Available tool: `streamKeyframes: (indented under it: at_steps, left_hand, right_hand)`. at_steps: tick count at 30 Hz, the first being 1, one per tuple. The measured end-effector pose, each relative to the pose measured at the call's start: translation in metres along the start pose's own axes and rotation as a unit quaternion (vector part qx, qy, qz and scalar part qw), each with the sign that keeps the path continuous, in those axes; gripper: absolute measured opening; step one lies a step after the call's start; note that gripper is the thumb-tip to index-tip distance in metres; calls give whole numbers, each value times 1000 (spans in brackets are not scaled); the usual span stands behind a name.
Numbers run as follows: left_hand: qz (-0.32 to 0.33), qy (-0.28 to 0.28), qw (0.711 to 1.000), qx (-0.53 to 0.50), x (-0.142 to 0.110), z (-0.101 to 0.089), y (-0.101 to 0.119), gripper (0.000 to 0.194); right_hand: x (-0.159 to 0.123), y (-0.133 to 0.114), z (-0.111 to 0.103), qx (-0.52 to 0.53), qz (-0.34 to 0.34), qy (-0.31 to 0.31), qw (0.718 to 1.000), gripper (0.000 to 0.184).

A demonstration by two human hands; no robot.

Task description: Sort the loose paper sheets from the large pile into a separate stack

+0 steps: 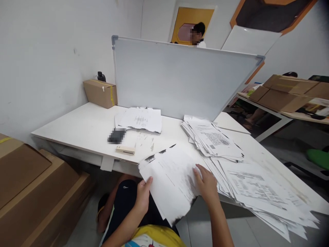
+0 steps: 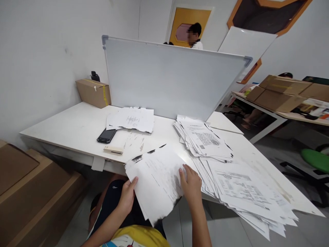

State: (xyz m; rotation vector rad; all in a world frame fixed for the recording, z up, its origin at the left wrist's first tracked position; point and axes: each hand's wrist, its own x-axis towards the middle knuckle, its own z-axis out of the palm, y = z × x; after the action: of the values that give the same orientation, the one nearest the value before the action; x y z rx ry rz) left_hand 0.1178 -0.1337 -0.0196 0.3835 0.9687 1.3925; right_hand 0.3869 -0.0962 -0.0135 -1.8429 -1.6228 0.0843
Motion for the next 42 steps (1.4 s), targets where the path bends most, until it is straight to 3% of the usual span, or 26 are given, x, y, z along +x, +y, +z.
streamKeyframes:
  at_steps: [4, 10, 13, 16, 20, 24, 26, 28, 34, 37, 42]
  left_hand:
    - [-15, 49, 999, 6, -2, -6, 13, 56]
    - [-75, 40, 996, 3, 1, 2, 22, 41]
    - [-75, 10, 994, 76, 12, 6, 25, 42]
    - [-16, -44, 986, 162, 25, 5, 32, 55]
    - [21, -130, 950, 285, 42, 5, 49, 64]
    - [79, -194, 917, 338, 49, 14, 74, 56]
    - [140, -212, 898, 359, 51, 22, 88, 50]
    - [212, -211, 878, 373, 55, 32, 101, 47]
    - [343, -101, 872, 334, 93, 62, 113, 59]
    - [360, -142, 872, 300, 115, 66, 104, 63]
    - [350, -200, 869, 287, 131, 57, 92, 57]
  right_hand:
    - [-1, 13, 0, -26, 29, 25, 999, 70]
    - [0, -12, -14, -7, 103, 56, 993, 46]
    - [1, -9, -22, 60, 143, 57, 986, 41]
    - [-6, -2, -26, 85, 187, 84, 975, 41]
    - [-16, -1, -24, 155, 235, 71, 957, 54]
    - [-22, -10, -22, 319, 275, 53, 905, 57]
    - [-21, -16, -24, 417, 273, 26, 866, 52]
    - [-14, -23, -30, 458, 261, 32, 849, 45]
    - [41, -32, -48, 426, 137, 151, 881, 42]
    - [62, -27, -40, 399, 80, 160, 899, 45]
    - [68, -15, -9, 437, 54, 161, 884, 48]
